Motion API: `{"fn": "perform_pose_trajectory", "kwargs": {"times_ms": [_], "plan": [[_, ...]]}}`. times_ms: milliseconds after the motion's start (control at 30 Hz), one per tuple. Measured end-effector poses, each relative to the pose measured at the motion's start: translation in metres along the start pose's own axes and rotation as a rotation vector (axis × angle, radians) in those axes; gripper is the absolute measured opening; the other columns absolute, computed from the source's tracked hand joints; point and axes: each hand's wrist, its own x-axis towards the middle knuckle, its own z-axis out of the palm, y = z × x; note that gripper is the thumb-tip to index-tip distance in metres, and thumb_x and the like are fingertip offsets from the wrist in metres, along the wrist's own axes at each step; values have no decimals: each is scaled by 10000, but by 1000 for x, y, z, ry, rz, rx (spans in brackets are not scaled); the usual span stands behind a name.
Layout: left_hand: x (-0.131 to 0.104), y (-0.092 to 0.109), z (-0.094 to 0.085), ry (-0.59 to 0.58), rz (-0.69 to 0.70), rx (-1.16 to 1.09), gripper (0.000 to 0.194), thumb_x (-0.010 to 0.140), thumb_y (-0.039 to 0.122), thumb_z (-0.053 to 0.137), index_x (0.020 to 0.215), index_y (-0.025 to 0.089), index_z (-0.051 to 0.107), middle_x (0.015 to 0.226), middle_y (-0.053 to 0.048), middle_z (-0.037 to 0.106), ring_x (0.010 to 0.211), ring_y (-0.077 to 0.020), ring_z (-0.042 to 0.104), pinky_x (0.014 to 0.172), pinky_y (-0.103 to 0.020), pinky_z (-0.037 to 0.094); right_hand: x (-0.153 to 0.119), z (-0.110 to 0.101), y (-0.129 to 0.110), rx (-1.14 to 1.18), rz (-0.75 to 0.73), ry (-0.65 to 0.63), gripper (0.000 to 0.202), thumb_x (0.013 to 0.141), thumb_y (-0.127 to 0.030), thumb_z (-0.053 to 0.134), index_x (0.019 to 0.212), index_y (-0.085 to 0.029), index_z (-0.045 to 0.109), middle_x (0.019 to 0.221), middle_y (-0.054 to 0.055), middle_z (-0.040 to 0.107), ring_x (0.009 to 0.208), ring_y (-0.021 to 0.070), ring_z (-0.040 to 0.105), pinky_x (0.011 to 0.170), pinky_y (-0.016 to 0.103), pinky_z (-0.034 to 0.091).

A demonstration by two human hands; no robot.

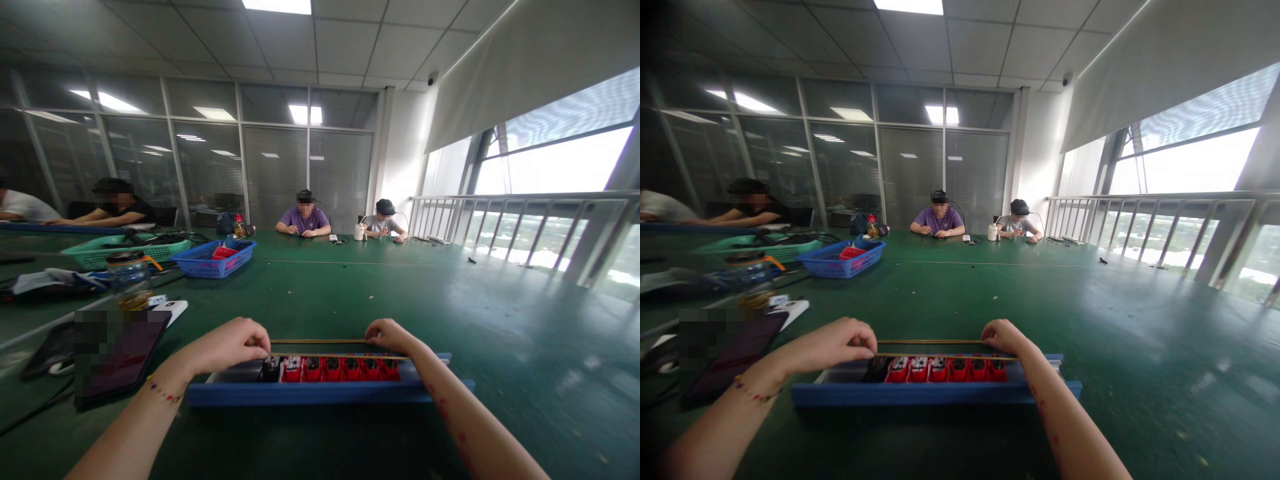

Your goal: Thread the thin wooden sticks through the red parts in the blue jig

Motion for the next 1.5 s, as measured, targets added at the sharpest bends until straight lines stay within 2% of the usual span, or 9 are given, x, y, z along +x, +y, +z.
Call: {"fn": "perform_pose_trajectory", "kwargs": {"times_ms": [133,267,467,600,700,833,1000,1200,1500], "plan": [[2,-4,-9,162,35,64,242,735,388,468,784,229,643,817,12,615,723,-128,553,624,-188,374,1,-1,3,60,54,26,197,682,-315,551,753,-180,675,718,32,671,674,168,594,634,242,438],[7,-23,-12,264,-30,38,285,737,433,460,817,224,637,844,1,606,711,-132,555,632,-201,388,4,2,11,178,120,53,300,808,-341,385,861,-161,619,736,40,670,659,137,606,612,220,454],[30,-49,10,165,-42,27,277,707,412,482,770,201,651,808,-12,630,724,-148,566,642,-205,395,8,6,17,275,201,71,519,884,-408,151,917,-98,566,713,89,663,612,122,613,575,220,468],[49,-54,28,111,-27,82,219,704,350,494,751,206,654,782,-6,653,710,-140,581,625,-194,395,2,2,8,192,114,26,409,771,-503,437,848,-143,615,743,55,666,658,140,601,606,228,457],[62,-57,38,121,-40,185,160,700,295,506,738,219,641,748,6,656,684,-129,587,602,-190,394,-2,0,1,-28,-8,-38,304,665,-396,601,866,-170,632,785,34,665,697,147,597,622,217,449],[70,-61,44,147,-54,271,101,669,235,539,722,225,624,757,1,645,712,-143,581,636,-218,394,-3,-1,-5,-142,-42,-53,188,677,-228,546,827,-180,649,773,23,663,701,139,596,640,206,437],[71,-62,42,126,-37,335,193,648,140,529,791,240,612,869,-1,624,805,-145,560,691,-223,391,-2,-2,-11,-224,-61,-70,221,654,-149,493,801,-203,648,792,6,660,731,137,593,664,196,417],[78,-56,45,58,-64,384,285,559,7,490,728,216,588,777,7,614,702,-131,556,568,-201,368,1,-1,-14,-315,-12,-103,243,608,-168,540,837,-196,618,807,20,650,723,161,586,601,205,394],[74,-48,44,96,-86,328,137,615,128,485,690,201,572,751,4,612,650,-129,549,522,-200,344,-2,-2,-12,-367,48,-128,172,636,-252,544,782,-185,607,828,37,620,726,176,554,542,216,348]]}}
